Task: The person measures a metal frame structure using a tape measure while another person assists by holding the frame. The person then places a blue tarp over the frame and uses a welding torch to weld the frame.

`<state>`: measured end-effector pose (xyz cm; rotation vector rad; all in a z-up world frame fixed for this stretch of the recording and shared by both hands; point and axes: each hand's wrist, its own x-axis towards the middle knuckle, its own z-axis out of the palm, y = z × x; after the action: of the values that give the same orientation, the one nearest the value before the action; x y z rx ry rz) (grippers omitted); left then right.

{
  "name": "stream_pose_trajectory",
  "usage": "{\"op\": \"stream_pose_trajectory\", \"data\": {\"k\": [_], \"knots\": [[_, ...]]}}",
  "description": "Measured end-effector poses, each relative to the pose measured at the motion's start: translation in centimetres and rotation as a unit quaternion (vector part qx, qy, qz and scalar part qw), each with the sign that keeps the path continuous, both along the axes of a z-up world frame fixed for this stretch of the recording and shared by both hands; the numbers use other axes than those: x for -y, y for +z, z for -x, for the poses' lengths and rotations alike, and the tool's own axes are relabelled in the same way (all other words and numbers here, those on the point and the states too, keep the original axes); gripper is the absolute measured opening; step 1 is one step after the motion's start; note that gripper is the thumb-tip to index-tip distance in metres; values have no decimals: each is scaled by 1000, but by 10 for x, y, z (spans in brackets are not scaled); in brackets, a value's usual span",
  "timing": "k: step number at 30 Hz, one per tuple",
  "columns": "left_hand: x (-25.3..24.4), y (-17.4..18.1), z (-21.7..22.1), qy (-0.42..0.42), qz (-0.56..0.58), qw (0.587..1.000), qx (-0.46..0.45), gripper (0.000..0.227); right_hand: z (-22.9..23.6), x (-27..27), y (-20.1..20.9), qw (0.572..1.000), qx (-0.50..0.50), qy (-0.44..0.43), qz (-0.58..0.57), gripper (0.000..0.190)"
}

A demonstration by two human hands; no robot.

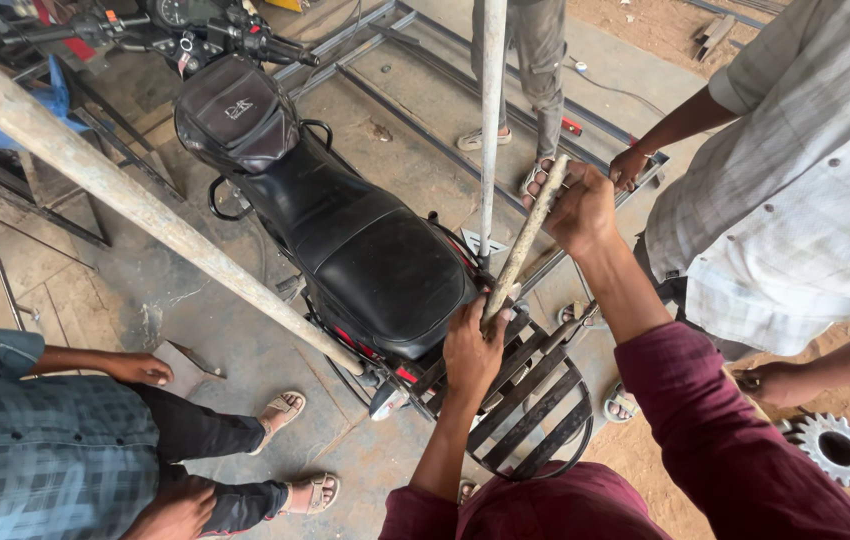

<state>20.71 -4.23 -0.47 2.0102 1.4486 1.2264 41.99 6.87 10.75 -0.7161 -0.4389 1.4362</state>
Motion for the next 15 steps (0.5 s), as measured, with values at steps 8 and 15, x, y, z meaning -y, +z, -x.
{"op": "stream_pose_trajectory", "data": {"k": [8,15], "knots": [[-24,-16,-18,34,-13,999,-23,45,-7,-43,-25,998,-56,-18,1,35],[-43,-16,-36,55,33,997,-31,48,-17,-68,-31,997,-80,2,21,39]]}}
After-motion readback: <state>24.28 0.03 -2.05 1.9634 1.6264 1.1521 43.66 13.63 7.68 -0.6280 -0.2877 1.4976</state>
